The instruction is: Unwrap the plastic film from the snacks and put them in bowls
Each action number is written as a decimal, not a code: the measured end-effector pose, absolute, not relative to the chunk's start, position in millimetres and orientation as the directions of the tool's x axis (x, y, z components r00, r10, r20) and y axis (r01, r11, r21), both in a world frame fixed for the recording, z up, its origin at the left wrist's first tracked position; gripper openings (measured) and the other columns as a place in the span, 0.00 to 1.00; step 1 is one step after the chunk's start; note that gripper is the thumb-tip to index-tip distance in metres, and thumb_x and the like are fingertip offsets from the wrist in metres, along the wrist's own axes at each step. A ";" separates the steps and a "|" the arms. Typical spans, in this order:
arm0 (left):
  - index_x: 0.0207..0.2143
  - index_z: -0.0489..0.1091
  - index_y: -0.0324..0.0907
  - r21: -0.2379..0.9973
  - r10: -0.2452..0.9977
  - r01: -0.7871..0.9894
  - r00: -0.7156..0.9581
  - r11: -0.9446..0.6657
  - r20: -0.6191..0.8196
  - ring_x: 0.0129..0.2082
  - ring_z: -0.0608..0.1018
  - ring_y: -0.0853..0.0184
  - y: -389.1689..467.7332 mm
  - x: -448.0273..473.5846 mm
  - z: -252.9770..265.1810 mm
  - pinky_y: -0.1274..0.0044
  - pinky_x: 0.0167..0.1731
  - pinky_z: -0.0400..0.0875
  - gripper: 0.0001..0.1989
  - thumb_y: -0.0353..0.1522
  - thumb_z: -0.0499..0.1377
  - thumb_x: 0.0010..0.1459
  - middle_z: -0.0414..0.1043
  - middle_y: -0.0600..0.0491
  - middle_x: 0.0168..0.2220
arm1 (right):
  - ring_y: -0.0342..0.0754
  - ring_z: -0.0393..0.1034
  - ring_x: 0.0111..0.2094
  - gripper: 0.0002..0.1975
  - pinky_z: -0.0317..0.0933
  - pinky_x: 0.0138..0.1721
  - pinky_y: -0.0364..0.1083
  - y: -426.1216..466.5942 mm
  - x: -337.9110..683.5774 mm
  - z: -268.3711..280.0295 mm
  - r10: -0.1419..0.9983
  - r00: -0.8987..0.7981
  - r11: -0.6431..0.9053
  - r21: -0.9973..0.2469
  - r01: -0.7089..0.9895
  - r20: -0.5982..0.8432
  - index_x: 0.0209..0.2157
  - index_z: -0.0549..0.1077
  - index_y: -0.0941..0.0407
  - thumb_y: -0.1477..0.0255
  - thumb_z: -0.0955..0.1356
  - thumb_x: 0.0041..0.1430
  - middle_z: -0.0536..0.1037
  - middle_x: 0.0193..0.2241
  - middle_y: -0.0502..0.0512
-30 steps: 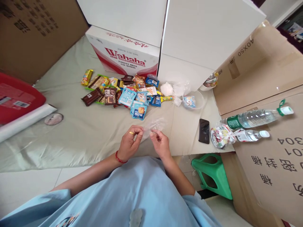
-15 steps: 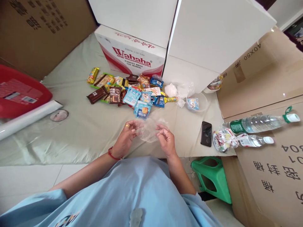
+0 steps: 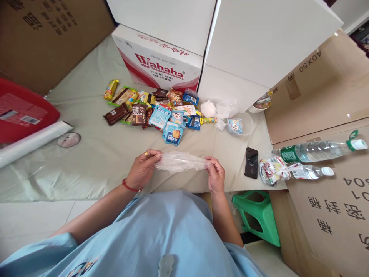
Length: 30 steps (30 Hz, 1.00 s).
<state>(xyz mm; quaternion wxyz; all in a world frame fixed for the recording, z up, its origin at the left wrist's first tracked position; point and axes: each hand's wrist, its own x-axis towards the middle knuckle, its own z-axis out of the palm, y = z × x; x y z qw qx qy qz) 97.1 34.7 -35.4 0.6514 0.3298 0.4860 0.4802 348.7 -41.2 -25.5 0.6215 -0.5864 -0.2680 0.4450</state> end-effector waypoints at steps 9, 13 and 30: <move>0.43 0.75 0.43 0.945 0.889 -0.162 0.413 0.285 -0.198 0.36 0.73 0.69 35.5 73.3 -36.1 0.75 0.38 0.74 0.22 0.36 0.75 0.45 0.72 0.52 0.39 | 0.35 0.54 0.16 0.14 0.50 0.13 0.34 -43.1 381.4 -31.7 0.850 0.150 -0.259 -0.649 -0.715 -0.505 0.24 0.60 0.54 0.70 0.71 0.49 0.65 0.20 0.42; 0.42 0.77 0.43 0.980 0.929 -0.138 0.361 0.145 -0.087 0.43 0.76 0.66 47.0 66.1 -28.6 0.72 0.43 0.78 0.18 0.35 0.73 0.48 0.68 0.48 0.49 | 0.33 0.51 0.15 0.14 0.46 0.12 0.32 -39.4 385.0 -30.7 0.837 0.038 -0.341 -0.574 -0.744 -0.547 0.23 0.61 0.55 0.70 0.71 0.49 0.65 0.20 0.42; 0.26 0.74 0.39 0.745 0.680 0.219 0.310 0.630 -0.665 0.12 0.64 0.72 37.5 96.9 -43.7 0.76 0.18 0.53 0.33 0.62 0.64 0.49 0.81 0.45 0.24 | 0.52 0.81 0.39 0.08 0.75 0.30 0.44 -49.8 366.2 -31.5 0.826 0.061 -0.367 -0.617 -0.696 -0.561 0.30 0.72 0.55 0.70 0.72 0.47 0.85 0.40 0.58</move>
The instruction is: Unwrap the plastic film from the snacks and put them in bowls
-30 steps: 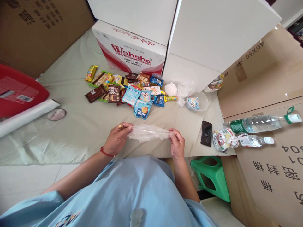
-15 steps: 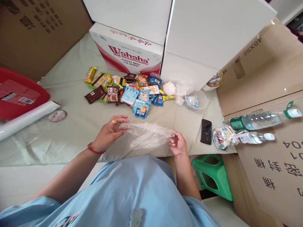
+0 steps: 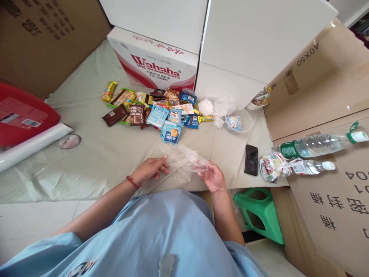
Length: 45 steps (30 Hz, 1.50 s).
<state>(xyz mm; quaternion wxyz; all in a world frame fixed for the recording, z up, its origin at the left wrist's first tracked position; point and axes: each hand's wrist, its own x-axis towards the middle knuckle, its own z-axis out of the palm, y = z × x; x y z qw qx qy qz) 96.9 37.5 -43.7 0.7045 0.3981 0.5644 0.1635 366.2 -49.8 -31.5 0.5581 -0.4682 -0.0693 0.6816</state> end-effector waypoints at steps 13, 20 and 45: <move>0.43 0.80 0.46 0.651 0.582 -0.147 0.621 0.745 -0.525 0.47 0.82 0.60 24.7 137.3 -36.5 0.75 0.35 0.75 0.24 0.47 0.74 0.46 0.79 0.44 0.55 | 0.35 0.54 0.15 0.09 0.50 0.13 0.33 -58.8 371.2 -14.4 0.883 -0.013 -0.252 -0.451 -0.856 -0.469 0.29 0.66 0.54 0.70 0.70 0.59 0.67 0.20 0.43; 0.31 0.71 0.43 0.667 0.796 -0.448 0.439 0.596 -0.416 0.42 0.82 0.61 58.6 129.9 -25.3 0.68 0.41 0.78 0.19 0.44 0.74 0.48 0.80 0.49 0.46 | 0.36 0.58 0.17 0.07 0.54 0.14 0.31 -61.8 385.0 -25.5 0.867 -0.061 -0.261 -0.346 -0.901 -0.494 0.31 0.69 0.55 0.71 0.71 0.59 0.70 0.20 0.43; 0.21 0.68 0.43 0.924 0.747 0.235 0.543 0.303 -0.383 0.25 0.73 0.67 75.7 88.5 -22.8 0.74 0.31 0.73 0.25 0.54 0.63 0.54 0.71 0.54 0.21 | 0.34 0.58 0.14 0.18 0.47 0.09 0.32 -39.2 401.6 -42.5 0.799 0.077 -0.434 -0.661 -0.613 -0.596 0.33 0.67 0.55 0.64 0.78 0.51 0.73 0.22 0.43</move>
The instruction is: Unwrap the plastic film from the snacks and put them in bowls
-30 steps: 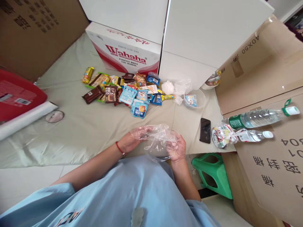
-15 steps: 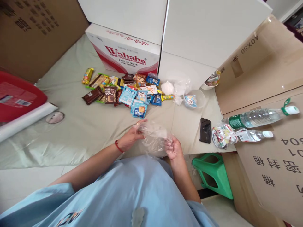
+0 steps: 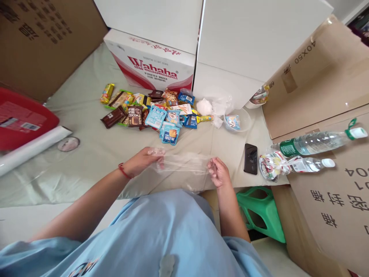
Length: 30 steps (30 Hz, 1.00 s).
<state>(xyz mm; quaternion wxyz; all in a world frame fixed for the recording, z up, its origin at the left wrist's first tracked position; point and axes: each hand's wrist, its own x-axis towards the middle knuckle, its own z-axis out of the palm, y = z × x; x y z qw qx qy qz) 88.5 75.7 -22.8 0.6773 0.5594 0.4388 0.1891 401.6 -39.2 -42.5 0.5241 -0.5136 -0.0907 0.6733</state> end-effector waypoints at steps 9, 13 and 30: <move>0.26 0.67 0.41 0.752 0.734 0.003 0.216 0.659 -0.644 0.20 0.69 0.74 61.1 57.5 -35.6 0.80 0.22 0.67 0.25 0.52 0.70 0.47 0.73 0.55 0.26 | 0.40 0.68 0.22 0.24 0.58 0.18 0.37 18.5 390.2 -46.7 0.872 0.201 -0.430 -0.895 -0.122 -0.447 0.34 0.69 0.53 0.48 0.75 0.51 0.76 0.25 0.46; 0.33 0.69 0.43 0.782 0.775 -0.038 0.177 0.622 -0.607 0.27 0.75 0.70 51.2 57.2 -36.4 0.77 0.29 0.74 0.20 0.49 0.65 0.54 0.77 0.52 0.37 | 0.48 0.77 0.42 0.36 0.73 0.39 0.46 16.1 380.3 -45.8 0.917 0.140 -0.354 -0.923 -0.153 -0.375 0.56 0.67 0.51 0.46 0.73 0.53 0.81 0.43 0.56; 0.47 0.73 0.41 0.716 0.962 0.670 0.009 0.196 -0.272 0.36 0.77 0.59 57.9 26.1 -33.9 0.68 0.40 0.74 0.25 0.51 0.55 0.60 0.76 0.47 0.41 | 0.44 0.67 0.24 0.28 0.64 0.24 0.45 -4.4 407.5 -52.7 0.926 0.221 -0.354 -0.908 0.223 -0.306 0.54 0.67 0.52 0.55 0.73 0.56 0.72 0.30 0.47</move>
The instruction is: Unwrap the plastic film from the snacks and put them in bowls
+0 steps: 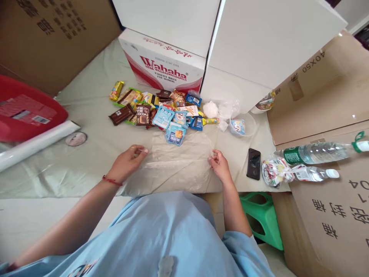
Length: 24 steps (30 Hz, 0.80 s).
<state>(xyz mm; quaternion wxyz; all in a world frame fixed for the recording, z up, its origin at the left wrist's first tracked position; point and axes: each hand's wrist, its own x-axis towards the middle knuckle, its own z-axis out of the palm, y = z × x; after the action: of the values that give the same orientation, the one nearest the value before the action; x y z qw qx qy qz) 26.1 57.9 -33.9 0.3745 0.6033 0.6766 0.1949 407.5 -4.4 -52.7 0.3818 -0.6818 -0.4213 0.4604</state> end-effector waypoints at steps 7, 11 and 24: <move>0.48 0.77 0.43 0.464 0.901 0.776 0.323 -0.428 0.290 0.58 0.74 0.53 42.5 47.5 -26.2 0.59 0.61 0.63 0.16 0.38 0.51 0.69 0.77 0.42 0.53 | 0.65 0.58 0.66 0.30 0.59 0.63 0.69 -22.1 379.4 -45.3 0.916 0.249 -0.052 -0.522 0.851 0.315 0.66 0.64 0.56 0.58 0.66 0.68 0.65 0.64 0.73; 0.62 0.71 0.44 0.442 0.812 0.704 0.574 -0.556 0.108 0.69 0.66 0.53 39.5 60.5 -56.5 0.56 0.68 0.53 0.23 0.40 0.49 0.70 0.66 0.42 0.68 | 0.62 0.51 0.73 0.29 0.52 0.69 0.69 -56.8 360.6 -50.4 0.967 -0.208 0.254 -0.466 0.848 0.148 0.70 0.61 0.50 0.64 0.65 0.71 0.60 0.70 0.65; 0.72 0.57 0.49 0.354 0.826 0.773 0.564 -0.526 -0.003 0.75 0.55 0.52 25.1 55.1 -74.8 0.49 0.71 0.29 0.30 0.45 0.49 0.71 0.48 0.44 0.76 | 0.56 0.78 0.45 0.16 0.72 0.46 0.56 -13.3 397.6 -20.7 0.960 0.280 -0.182 -0.807 0.562 -0.022 0.48 0.79 0.49 0.56 0.66 0.68 0.83 0.43 0.59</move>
<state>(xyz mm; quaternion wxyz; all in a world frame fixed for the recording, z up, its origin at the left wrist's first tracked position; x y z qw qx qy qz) 55.1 25.1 -74.8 0.1597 0.8697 0.4597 0.0829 397.6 -13.3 -20.7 0.3562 -0.7164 -0.5310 0.2793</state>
